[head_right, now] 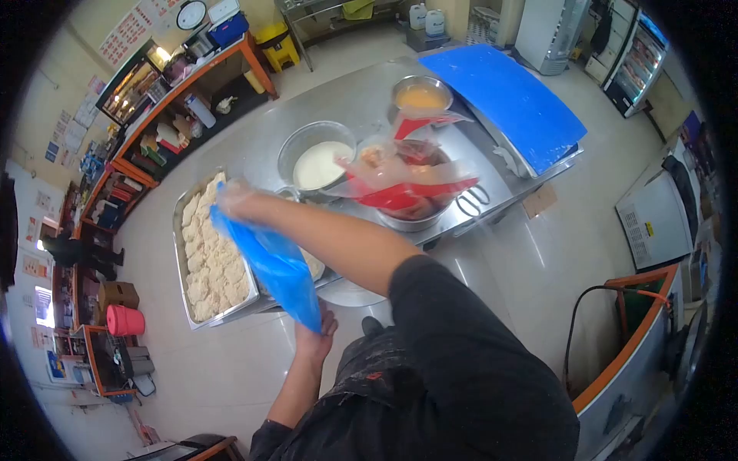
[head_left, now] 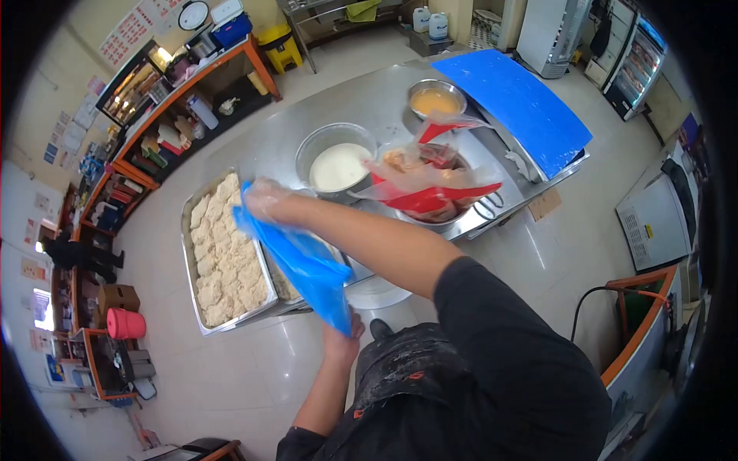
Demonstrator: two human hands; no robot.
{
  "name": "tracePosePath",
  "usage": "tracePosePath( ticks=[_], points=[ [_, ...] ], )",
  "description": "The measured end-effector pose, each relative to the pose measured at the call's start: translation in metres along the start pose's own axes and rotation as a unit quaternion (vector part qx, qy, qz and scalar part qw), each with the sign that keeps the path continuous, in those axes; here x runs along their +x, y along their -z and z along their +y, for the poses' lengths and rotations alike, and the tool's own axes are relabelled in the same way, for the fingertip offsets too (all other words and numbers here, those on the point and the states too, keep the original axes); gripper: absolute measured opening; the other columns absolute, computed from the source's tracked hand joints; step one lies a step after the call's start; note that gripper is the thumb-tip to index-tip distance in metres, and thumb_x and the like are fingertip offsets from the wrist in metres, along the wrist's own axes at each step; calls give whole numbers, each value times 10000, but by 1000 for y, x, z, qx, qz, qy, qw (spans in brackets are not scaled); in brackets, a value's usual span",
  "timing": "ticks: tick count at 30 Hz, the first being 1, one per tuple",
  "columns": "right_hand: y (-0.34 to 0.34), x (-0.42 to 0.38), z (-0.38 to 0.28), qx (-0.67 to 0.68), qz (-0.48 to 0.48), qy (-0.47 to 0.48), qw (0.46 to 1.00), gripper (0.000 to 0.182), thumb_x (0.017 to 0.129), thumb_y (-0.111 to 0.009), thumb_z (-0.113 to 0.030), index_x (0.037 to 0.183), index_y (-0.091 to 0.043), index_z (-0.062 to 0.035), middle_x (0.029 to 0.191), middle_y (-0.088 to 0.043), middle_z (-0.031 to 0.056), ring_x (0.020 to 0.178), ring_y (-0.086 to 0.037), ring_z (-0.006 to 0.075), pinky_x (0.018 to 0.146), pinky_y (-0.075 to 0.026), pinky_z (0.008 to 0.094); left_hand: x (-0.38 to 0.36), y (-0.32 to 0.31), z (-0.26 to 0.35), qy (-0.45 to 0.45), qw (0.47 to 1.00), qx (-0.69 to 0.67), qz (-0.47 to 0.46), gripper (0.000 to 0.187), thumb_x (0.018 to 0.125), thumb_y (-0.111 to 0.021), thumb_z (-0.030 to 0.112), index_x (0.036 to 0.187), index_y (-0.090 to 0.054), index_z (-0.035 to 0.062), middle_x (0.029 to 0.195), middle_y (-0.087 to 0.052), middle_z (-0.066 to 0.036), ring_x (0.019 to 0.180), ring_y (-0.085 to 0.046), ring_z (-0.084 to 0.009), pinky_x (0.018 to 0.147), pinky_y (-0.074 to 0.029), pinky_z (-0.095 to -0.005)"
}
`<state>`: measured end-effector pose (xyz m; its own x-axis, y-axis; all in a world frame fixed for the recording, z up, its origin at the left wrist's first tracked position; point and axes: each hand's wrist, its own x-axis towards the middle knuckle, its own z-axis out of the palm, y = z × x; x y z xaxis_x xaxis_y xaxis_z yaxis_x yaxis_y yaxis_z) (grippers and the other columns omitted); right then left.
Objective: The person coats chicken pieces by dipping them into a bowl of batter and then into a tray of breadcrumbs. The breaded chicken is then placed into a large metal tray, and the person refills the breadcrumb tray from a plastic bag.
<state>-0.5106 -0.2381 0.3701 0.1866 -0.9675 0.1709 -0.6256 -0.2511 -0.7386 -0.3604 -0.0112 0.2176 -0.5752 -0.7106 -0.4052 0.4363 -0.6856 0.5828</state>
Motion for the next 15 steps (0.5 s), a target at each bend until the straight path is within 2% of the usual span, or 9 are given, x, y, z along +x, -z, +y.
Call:
tracePosePath(
  ticks=[2, 3, 4, 6, 8, 10, 11, 14, 15],
  points=[
    [55, -76, -34, 199, 86, -72, 973, 312, 848, -474, -162, 1045, -572, 60, 988, -625, 306, 913, -628, 419, 880, -481, 436, -5, -48, -6, -66, 992, 20, 105, 334, 991, -483, 409, 1187, -535, 143, 889, -559, 0, 739, -539, -153, 611, -445, -314],
    [84, -123, -40, 241, 110, -16, 964, 319, 843, -499, -155, 1089, -534, 46, 975, -614, 280, 905, -621, 412, 892, -471, 452, -13, -78, -8, -98, 983, 29, 155, 383, 995, -474, 420, 1244, -518, 133, 974, -593, -11, 838, -586, -162, 671, -490, -327],
    [113, -174, -37, 279, 135, 41, 950, 346, 837, -524, -148, 1133, -497, 31, 962, -604, 255, 896, -613, 405, 903, -460, 467, -24, -107, -11, -104, 988, 51, 100, 542, 990, -468, 460, 1384, -416, 91, 1259, -556, -61, 1152, -543, -216, 931, -482, -398],
    [158, -270, -20, 204, 189, 78, 957, 379, 794, -590, -142, 1138, -503, -10, 982, -590, 203, 938, -603, 383, 962, -427, 479, -24, -140, -38, -92, 992, 75, 45, 569, 985, -477, 461, 1398, -402, 78, 1297, -543, -80, 1195, -529, -229, 992, -450, -420],
    [196, -357, 2, 73, 230, 81, 967, 484, 752, -648, -147, 1198, -496, -35, 1078, -581, 191, 1032, -582, 374, 1038, -378, 492, -18, -196, -65, -65, 993, 98, -6, 575, 986, -480, 438, 1412, -389, 62, 1346, -516, -102, 1241, -507, -244, 1040, -420, -430],
    [213, -424, 27, 2, 302, 22, 953, 547, 751, -669, -169, 1245, -481, -27, 1135, -562, 208, 1107, -549, 379, 1070, -348, 494, -4, -283, -94, -23, 991, 125, -52, 562, 994, -478, 392, 1423, -377, 44, 1406, -475, -128, 1290, -476, -262, 1074, -390, -426],
    [219, -455, 40, -33, 336, -10, 941, 580, 751, -680, -180, 1269, -473, -23, 1164, -552, 216, 1145, -532, 382, 1086, -334, 495, 4, -297, -118, -15, 983, 157, -91, 562, 998, -465, 387, 1429, -378, 37, 1422, -459, -140, 1301, -464, -273, 1091, -364, -426],
    [221, -532, 107, -23, 310, -170, 935, 616, 779, -715, -235, 1306, -474, -29, 1238, -525, 226, 1244, -473, 369, 1085, -338, 491, 49, -316, -192, 24, 941, 256, -220, 566, 1012, -422, 378, 1441, -382, 11, 1467, -409, -175, 1337, -417, -304, 1139, -278, -425],
    [225, -555, 132, -7, 301, -172, 938, 601, 764, -723, -220, 1285, -490, -30, 1221, -539, 214, 1214, -494, 362, 1065, -360, 484, 72, -321, -215, 50, 913, 297, -275, 570, 1017, -405, 379, 1442, -385, 0, 1481, -390, -187, 1352, -395, -314, 1153, -242, -426]
  ],
)
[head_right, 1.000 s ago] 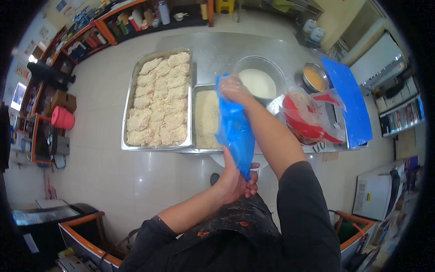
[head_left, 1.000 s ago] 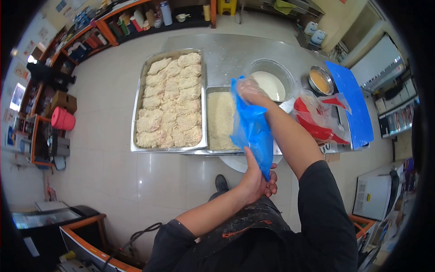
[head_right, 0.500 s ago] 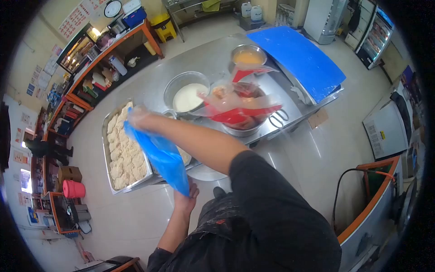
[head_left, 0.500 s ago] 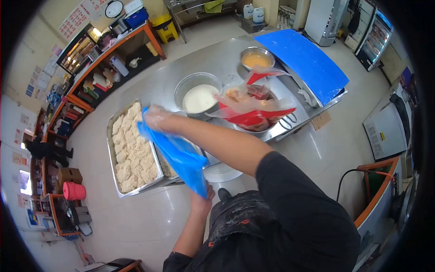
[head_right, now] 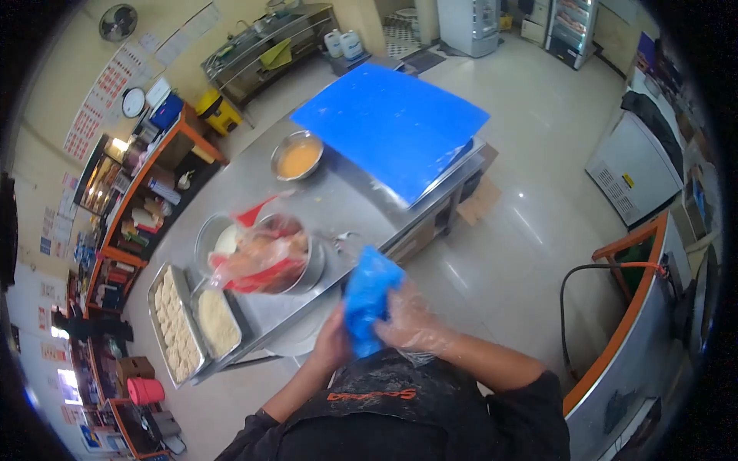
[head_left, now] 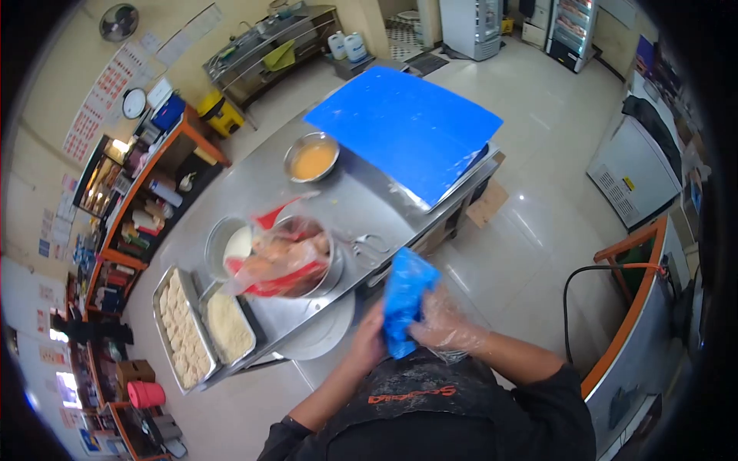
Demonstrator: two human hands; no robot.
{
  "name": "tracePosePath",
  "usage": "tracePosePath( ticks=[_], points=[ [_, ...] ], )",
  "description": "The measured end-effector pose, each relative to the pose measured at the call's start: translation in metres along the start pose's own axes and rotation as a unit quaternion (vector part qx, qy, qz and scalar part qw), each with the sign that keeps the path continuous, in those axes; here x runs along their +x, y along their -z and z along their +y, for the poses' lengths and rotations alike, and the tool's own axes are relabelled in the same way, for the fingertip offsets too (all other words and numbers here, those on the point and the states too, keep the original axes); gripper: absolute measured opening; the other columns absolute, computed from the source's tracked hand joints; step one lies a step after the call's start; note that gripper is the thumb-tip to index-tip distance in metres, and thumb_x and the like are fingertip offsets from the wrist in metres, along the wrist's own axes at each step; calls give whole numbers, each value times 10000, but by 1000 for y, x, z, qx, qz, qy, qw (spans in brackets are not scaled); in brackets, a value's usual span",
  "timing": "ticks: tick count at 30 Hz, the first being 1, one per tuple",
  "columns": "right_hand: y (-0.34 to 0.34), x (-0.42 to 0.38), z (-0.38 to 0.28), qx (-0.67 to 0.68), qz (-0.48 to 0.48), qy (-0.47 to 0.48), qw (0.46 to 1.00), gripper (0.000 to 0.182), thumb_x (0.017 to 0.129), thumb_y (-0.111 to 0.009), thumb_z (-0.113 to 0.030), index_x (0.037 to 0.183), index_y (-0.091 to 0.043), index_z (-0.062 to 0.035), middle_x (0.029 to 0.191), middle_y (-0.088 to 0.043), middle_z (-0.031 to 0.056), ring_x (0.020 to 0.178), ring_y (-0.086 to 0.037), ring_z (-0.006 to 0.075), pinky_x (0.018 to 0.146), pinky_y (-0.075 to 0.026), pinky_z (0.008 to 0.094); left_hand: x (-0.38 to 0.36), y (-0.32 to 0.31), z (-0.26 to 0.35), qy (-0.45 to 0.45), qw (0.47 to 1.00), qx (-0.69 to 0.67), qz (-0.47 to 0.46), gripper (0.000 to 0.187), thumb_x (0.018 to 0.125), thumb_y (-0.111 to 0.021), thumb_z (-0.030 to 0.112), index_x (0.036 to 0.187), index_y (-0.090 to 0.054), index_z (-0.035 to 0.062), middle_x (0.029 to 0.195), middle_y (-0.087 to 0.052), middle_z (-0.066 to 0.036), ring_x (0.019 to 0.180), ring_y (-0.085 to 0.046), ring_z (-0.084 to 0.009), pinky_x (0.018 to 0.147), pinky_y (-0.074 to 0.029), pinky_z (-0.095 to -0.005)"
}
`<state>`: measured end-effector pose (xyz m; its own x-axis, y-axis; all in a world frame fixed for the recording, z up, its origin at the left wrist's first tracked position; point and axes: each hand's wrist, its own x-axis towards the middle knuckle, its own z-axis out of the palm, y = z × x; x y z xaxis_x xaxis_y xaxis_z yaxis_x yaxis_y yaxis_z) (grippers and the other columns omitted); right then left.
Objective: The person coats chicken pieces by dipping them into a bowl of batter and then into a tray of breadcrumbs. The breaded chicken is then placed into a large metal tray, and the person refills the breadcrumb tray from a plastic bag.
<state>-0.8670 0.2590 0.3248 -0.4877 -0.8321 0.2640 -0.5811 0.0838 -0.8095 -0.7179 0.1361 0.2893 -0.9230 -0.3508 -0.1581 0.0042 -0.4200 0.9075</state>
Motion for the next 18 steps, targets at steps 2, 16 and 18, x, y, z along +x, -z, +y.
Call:
tracePosePath(
  ticks=[2, 16, 18],
  points=[
    [22, -14, 55, 29, -29, -19, 999, 573, 735, -738, -192, 1241, -522, -31, 1188, -566, 190, 1155, -536, 347, 1027, -404, 471, 40, -31, 10, -25, 966, 232, -113, 568, 1038, -314, 385, 1439, -410, -5, 1509, -340, -232, 1401, -311, -359, 1177, -144, -432],
    [165, -26, 398, 13, 333, -324, 885, 381, 842, -670, -74, 1199, -536, -62, 1124, -593, 77, 1065, -578, 202, 925, -470, 347, 436, -121, 0, -155, 699, 691, 95, 715, 810, -709, 449, 1352, -475, 46, 1479, -336, -262, 1366, -320, -437, 1101, -254, -551],
    [196, 2, 441, -44, 371, -314, 873, 402, 837, -648, -80, 1224, -544, -52, 1118, -630, 107, 1057, -612, 234, 919, -483, 362, 470, -129, -9, -57, 644, 756, 101, 838, 814, -680, 514, 1450, -377, 61, 1541, -245, -260, 1423, -226, -447, 1124, -192, -583]
  ],
)
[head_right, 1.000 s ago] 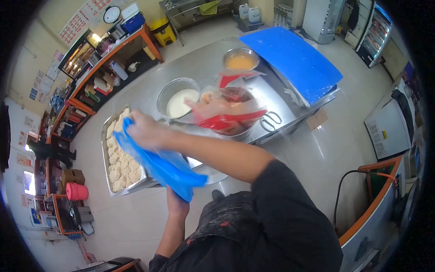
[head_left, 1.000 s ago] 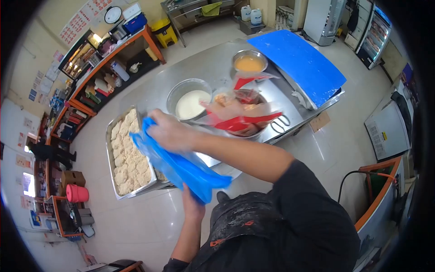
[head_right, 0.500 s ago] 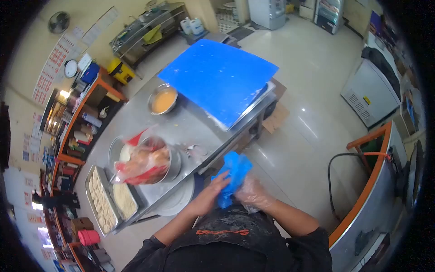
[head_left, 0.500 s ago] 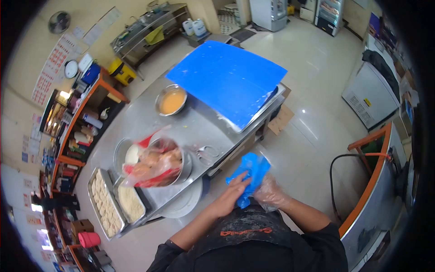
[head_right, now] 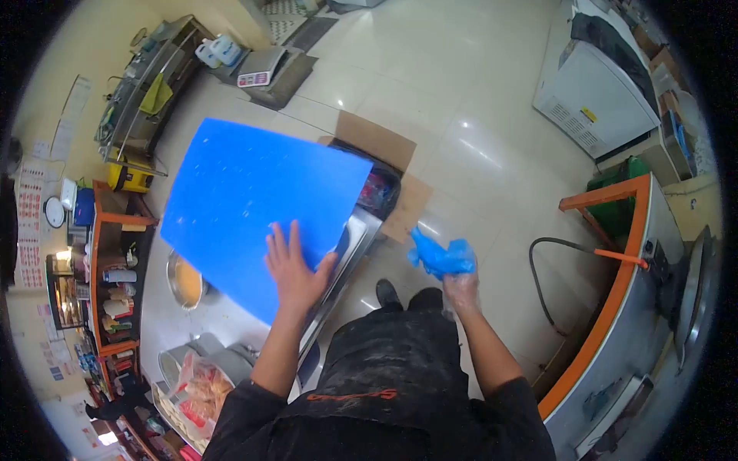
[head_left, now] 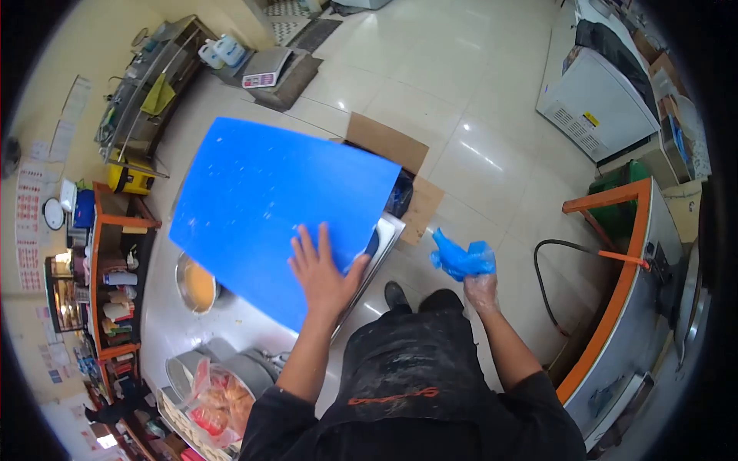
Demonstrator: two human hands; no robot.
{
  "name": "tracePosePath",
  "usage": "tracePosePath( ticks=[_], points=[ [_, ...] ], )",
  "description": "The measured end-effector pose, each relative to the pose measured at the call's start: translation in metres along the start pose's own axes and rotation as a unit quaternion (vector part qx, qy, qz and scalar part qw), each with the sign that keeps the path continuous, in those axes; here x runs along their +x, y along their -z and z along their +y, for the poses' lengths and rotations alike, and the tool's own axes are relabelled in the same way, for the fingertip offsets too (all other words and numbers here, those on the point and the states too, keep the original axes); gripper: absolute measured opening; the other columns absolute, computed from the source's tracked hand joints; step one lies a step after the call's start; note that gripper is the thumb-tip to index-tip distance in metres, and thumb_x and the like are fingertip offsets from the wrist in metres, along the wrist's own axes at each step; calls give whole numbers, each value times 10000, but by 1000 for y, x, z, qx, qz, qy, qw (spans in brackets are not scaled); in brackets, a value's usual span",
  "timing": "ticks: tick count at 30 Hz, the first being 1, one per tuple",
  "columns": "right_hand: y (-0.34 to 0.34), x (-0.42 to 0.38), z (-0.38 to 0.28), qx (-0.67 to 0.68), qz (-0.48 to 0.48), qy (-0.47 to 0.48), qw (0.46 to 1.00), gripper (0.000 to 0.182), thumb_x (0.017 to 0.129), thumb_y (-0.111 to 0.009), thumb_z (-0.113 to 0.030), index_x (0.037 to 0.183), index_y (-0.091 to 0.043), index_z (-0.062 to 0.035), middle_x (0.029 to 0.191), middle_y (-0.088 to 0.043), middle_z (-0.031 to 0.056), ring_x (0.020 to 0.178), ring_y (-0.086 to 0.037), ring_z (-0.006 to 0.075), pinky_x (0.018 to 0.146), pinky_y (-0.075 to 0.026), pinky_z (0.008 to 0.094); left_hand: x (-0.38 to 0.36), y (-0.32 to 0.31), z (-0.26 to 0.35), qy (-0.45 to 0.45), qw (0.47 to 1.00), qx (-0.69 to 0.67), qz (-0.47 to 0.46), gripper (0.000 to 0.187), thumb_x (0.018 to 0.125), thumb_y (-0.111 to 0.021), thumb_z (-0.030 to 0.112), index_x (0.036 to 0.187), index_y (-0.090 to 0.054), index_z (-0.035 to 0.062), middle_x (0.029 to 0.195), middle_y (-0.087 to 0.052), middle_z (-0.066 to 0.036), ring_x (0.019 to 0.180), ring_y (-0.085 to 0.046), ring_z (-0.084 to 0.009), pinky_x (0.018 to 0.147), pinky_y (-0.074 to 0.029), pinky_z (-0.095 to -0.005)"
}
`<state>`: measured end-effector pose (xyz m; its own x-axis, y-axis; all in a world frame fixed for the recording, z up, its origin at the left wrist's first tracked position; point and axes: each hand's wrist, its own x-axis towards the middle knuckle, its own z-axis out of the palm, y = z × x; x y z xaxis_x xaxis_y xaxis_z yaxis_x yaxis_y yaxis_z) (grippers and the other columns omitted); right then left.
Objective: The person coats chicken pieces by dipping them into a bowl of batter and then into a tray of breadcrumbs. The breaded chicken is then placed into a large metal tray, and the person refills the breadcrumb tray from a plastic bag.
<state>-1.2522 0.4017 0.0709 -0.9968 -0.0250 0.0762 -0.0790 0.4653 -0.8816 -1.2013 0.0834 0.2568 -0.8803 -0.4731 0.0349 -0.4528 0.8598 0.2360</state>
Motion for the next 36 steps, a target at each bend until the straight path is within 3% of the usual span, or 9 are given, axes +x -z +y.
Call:
tracePosePath(
  ticks=[6, 11, 14, 19, 22, 26, 28, 31, 36],
  points=[
    [-125, 160, 65, 68, -53, -111, 990, 435, 814, -637, -58, 1240, -544, -72, 1152, -630, 146, 1083, -620, 289, 928, -493, 390, -21, -9, 10, 1, 989, 76, -129, 1041, 741, -654, 690, 1488, -312, 50, 1546, -215, -290, 1430, -177, -495, 1126, -148, -620],
    [-281, 262, 97, -63, -242, 104, 963, 388, 879, -573, -120, 1264, -546, -90, 1210, -612, 177, 1130, -594, 363, 905, -514, 441, -44, -14, 13, 98, 982, 79, -143, 827, 854, -634, 532, 1434, -357, 10, 1495, -281, -325, 1403, -251, -488, 1110, -234, -605],
    [-365, 299, 112, -350, -538, 217, 736, 356, 914, -554, -179, 1262, -598, -111, 1268, -604, 165, 1188, -581, 310, 939, -507, 368, -55, -13, 29, 177, 967, 127, -131, 857, 861, -572, 604, 1437, -347, 10, 1495, -323, -288, 1394, -279, -492, 1127, -186, -622],
    [-373, 342, 51, -364, -578, -121, 720, 538, 876, -562, -404, 1312, -574, -89, 1363, -548, 179, 1234, -562, 300, 1028, -436, 403, -69, -13, 78, 338, 929, 135, -68, 819, 927, -376, 635, 1470, -360, 22, 1516, -327, -261, 1416, -214, -484, 1093, 15, -673],
    [-359, 335, 87, -423, -649, 199, 600, 328, 825, -616, -194, 1132, -689, -105, 1038, -716, 139, 1006, -681, 287, 960, -480, 396, -106, -15, 95, 396, 912, 67, 88, 654, 981, -441, 459, 1416, -351, -22, 1490, -266, -321, 1397, -264, -469, 1111, -270, -561],
    [-301, 318, 141, -85, -493, 352, 791, 205, 807, -574, -44, 965, -702, -68, 952, -678, 173, 954, -623, 361, 830, -485, 450, -190, -30, 120, 573, 806, 32, 149, 522, 1018, -391, 354, 1332, -434, -61, 1434, -377, -257, 1309, -401, -410, 1096, -314, -464],
    [-252, 333, 141, -53, -503, 393, 768, 252, 816, -540, -34, 1020, -689, -24, 1014, -675, 197, 1015, -611, 360, 879, -479, 443, -259, -46, 135, 639, 758, -1, 128, 418, 1008, -425, 295, 1254, -501, -35, 1292, -490, -263, 1234, -470, -399, 1039, -383, -435],
    [-173, 365, 43, -214, -493, 284, 794, 280, 835, -498, -20, 1057, -666, 8, 1060, -673, 185, 1016, -632, 339, 907, -502, 423, -376, -85, 172, 780, 605, -142, 73, 483, 972, -492, 365, 1235, -524, -39, 1241, -535, -282, 1209, -500, -409, 1024, -402, -429],
    [-99, 373, -156, 64, -331, 156, 928, 415, 980, -544, -294, 1312, -549, -43, 1245, -612, 65, 1119, -569, 172, 951, -432, 318, -585, -214, 244, 837, 470, -280, -23, 646, 890, -596, 487, 1225, -536, -61, 1216, -574, -304, 1175, -543, -427, 991, -441, -447]
  ],
)
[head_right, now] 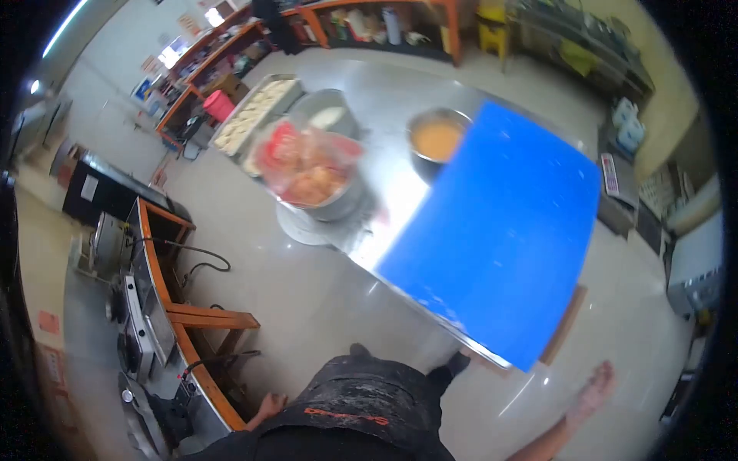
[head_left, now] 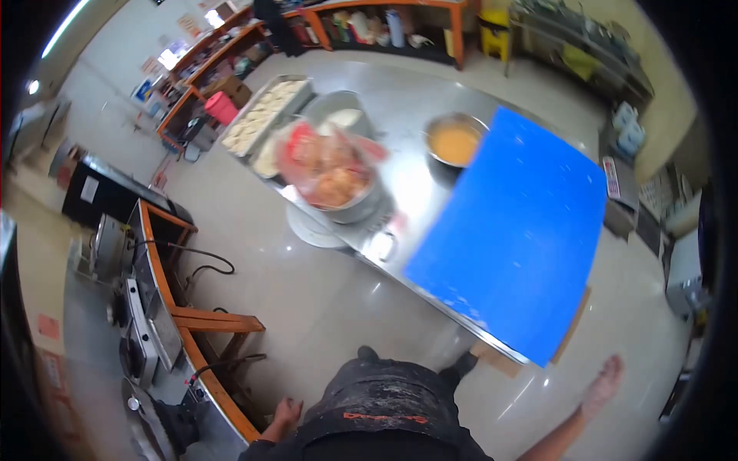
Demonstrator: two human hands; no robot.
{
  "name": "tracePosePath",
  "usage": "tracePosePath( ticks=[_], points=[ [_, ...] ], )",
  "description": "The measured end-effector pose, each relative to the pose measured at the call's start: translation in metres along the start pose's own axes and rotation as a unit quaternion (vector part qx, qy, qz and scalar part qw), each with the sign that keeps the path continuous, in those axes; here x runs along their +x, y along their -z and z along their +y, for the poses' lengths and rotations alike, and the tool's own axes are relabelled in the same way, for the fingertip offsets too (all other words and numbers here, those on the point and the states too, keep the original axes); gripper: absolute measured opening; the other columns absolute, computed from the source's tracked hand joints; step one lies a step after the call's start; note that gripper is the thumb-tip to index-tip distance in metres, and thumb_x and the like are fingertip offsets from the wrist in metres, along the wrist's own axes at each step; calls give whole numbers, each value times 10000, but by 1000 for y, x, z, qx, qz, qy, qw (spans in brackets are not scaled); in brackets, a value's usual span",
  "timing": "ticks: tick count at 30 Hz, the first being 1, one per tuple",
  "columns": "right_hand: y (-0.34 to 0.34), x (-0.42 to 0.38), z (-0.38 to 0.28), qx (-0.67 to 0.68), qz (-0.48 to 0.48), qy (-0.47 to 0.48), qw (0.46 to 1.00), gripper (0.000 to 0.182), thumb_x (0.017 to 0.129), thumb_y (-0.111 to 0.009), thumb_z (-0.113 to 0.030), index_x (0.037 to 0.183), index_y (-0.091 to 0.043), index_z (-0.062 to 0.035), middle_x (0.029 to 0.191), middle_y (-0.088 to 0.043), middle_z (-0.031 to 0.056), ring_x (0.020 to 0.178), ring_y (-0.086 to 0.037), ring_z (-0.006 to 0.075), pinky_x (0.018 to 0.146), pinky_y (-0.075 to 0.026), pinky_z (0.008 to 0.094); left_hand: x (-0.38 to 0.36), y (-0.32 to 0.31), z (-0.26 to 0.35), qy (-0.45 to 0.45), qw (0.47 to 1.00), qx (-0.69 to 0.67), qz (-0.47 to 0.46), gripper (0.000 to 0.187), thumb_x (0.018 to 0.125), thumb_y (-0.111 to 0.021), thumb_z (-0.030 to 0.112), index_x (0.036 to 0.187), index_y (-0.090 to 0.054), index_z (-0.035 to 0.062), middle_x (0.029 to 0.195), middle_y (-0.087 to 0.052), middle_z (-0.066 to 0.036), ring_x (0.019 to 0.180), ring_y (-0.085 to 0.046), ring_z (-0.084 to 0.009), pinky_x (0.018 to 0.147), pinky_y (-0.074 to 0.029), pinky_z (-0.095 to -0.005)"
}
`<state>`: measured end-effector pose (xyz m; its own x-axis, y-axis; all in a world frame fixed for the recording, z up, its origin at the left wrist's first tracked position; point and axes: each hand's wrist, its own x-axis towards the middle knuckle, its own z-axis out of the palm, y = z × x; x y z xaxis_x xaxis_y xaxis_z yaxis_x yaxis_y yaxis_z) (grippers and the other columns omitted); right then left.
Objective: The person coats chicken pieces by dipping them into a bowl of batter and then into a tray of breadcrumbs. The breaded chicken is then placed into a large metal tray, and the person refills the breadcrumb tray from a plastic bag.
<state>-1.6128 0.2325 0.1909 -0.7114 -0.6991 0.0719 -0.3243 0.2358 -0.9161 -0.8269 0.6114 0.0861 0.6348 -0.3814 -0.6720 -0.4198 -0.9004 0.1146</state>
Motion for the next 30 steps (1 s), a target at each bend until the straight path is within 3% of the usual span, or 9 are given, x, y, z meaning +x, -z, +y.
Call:
tracePosePath(
  ticks=[1, 4, 6, 12, 18, 21, 24, 25, 30],
  points=[
    [-16, -19, -81, 9, -19, 130, 991, 412, 983, -541, -279, 1321, -542, -43, 1254, -603, 70, 1139, -559, 174, 972, -420, 326, 5, 0, -14, -10, 1000, 12, 6, 655, 881, -608, 491, 1219, -540, -65, 1208, -583, -305, 1167, -552, -427, 987, -446, -448],
    [-106, -81, -260, 63, -5, 156, 986, 414, 987, -540, -270, 1325, -541, -31, 1244, -600, 87, 1152, -559, 184, 994, -416, 341, 47, -2, -57, 31, 998, -48, -7, 666, 876, -609, 496, 1228, -538, -65, 1220, -583, -300, 1181, -550, -422, 1000, -442, -445],
    [-192, -153, -358, 104, -115, 238, 959, 391, 983, -553, -236, 1306, -553, -16, 1187, -622, 93, 1088, -594, 183, 947, -450, 326, 74, 14, -62, 85, 990, -114, 16, 663, 879, -604, 492, 1242, -536, -59, 1230, -579, -306, 1187, -550, -421, 1009, -436, -445],
    [-432, -345, -502, 186, -476, 295, 808, 266, 939, -582, -84, 1188, -607, 6, 1036, -647, 67, 937, -622, 153, 866, -488, 285, 184, 38, -56, 120, 938, -320, 51, 647, 879, -609, 484, 1249, -538, -43, 1220, -591, -300, 1171, -561, -428, 997, -443, -449],
    [-669, -469, -487, 56, -595, 305, 741, 380, 886, -615, -170, 1223, -605, 7, 1146, -661, 206, 1029, -660, 274, 915, -505, 348, 279, 125, -18, 105, 932, -344, 49, 623, 889, -613, 468, 1257, -532, -28, 1073, -650, -255, 994, -647, -345, 866, -513, -414],
    [-819, -494, -441, -12, -495, 328, 804, 475, 836, -603, -225, 1210, -584, 66, 1145, -637, 272, 1107, -613, 370, 964, -475, 414, 280, 191, 4, 121, 905, -406, 32, 622, 887, -623, 457, 1259, -529, -32, 968, -662, -203, 831, -655, -260, 733, -536, -384],
    [-897, -510, -462, -166, -471, 378, 780, 573, 834, -566, -281, 1256, -535, 105, 1215, -593, 305, 1193, -544, 410, 1031, -421, 419, 314, 184, -65, 108, 913, -394, 17, 572, 904, -607, 422, 1235, -543, -41, 944, -660, -185, 739, -641, -224, 643, -525, -374],
    [-916, -519, -470, -266, -464, 384, 752, 779, 865, -558, -348, 1417, -306, 141, 1426, -406, 329, 1359, -389, 400, 1134, -304, 415, 307, 200, -67, 116, 921, -372, 13, 557, 919, -573, 433, 1214, -555, -39, 925, -659, -186, 715, -639, -226, 636, -517, -386],
    [-980, -536, -468, -285, -429, 426, 743, 866, 901, -517, -420, 1478, -163, 120, 1560, -154, 300, 1466, -123, 421, 1189, -118, 493, 299, 237, -71, 154, 936, -314, -41, 574, 945, -499, 470, 1242, -528, -21, 1000, -629, -184, 803, -610, -241, 712, -482, -410]
  ],
)
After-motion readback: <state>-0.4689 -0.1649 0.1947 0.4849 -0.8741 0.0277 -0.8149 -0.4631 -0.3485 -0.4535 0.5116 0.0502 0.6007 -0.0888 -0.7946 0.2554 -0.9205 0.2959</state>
